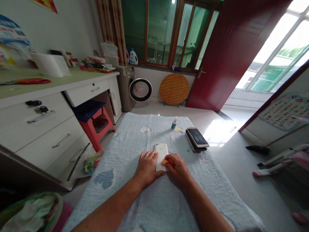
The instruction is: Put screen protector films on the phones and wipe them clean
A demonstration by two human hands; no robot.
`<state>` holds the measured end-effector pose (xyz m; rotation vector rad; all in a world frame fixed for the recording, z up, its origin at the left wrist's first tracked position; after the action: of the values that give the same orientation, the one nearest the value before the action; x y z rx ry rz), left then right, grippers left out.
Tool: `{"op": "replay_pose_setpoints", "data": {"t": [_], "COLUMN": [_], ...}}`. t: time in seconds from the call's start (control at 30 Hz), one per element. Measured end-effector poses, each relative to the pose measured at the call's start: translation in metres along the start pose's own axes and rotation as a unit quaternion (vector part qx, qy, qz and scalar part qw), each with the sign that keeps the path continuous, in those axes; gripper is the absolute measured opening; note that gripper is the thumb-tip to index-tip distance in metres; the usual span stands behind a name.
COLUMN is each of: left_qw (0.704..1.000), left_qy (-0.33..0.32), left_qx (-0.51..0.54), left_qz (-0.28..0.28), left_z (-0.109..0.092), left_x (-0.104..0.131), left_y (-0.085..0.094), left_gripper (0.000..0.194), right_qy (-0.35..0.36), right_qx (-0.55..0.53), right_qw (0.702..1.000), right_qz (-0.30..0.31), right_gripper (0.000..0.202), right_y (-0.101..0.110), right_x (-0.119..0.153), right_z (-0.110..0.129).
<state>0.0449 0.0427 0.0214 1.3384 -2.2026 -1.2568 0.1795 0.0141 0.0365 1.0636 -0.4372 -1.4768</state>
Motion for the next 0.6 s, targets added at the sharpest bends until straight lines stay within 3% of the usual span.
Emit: {"op": "replay_pose_setpoints", "data": {"t": [0.13, 0.23, 0.43, 0.6], "left_qw": [1.0, 1.0, 1.0, 1.0], "left_qy": [-0.004, -0.011, -0.012, -0.005], "left_qx": [0.005, 0.012, 0.014, 0.013], "left_qz": [-0.001, -0.009, -0.007, -0.013], "left_z": [0.0, 0.0, 0.002, 0.004], "left_x": [0.0, 0.0, -0.001, 0.0], "left_y": [0.001, 0.003, 0.001, 0.001], "left_gripper": [0.071, 0.069, 0.066, 0.063], "right_qy": [0.029, 0.01, -0.019, -0.032], "right_qx": [0.057, 0.092, 0.127, 0.161], "right_qw": [0.998, 0.996, 0.99, 0.986], "right_qz": [-0.007, -0.007, 0.057, 0.039], "right_gripper": [0.014, 0.017, 0.014, 0.009], "right_y": [0.0, -0.001, -0.009, -0.007], "right_x": [0.002, 0.003, 0.008, 0.009], "right_z": [0.004, 0.001, 0.003, 0.014]}}
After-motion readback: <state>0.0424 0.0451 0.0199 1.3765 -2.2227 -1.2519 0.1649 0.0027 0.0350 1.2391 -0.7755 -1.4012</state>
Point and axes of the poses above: each hand's wrist, its own x-axis away from the middle knuckle, its own y-axis out of the back of the hand, z = x × y, the point moved 7 cm from there along -x, towards the middle knuckle, and after that the axes turned 13 degrees about x, right-handed, at the moved point
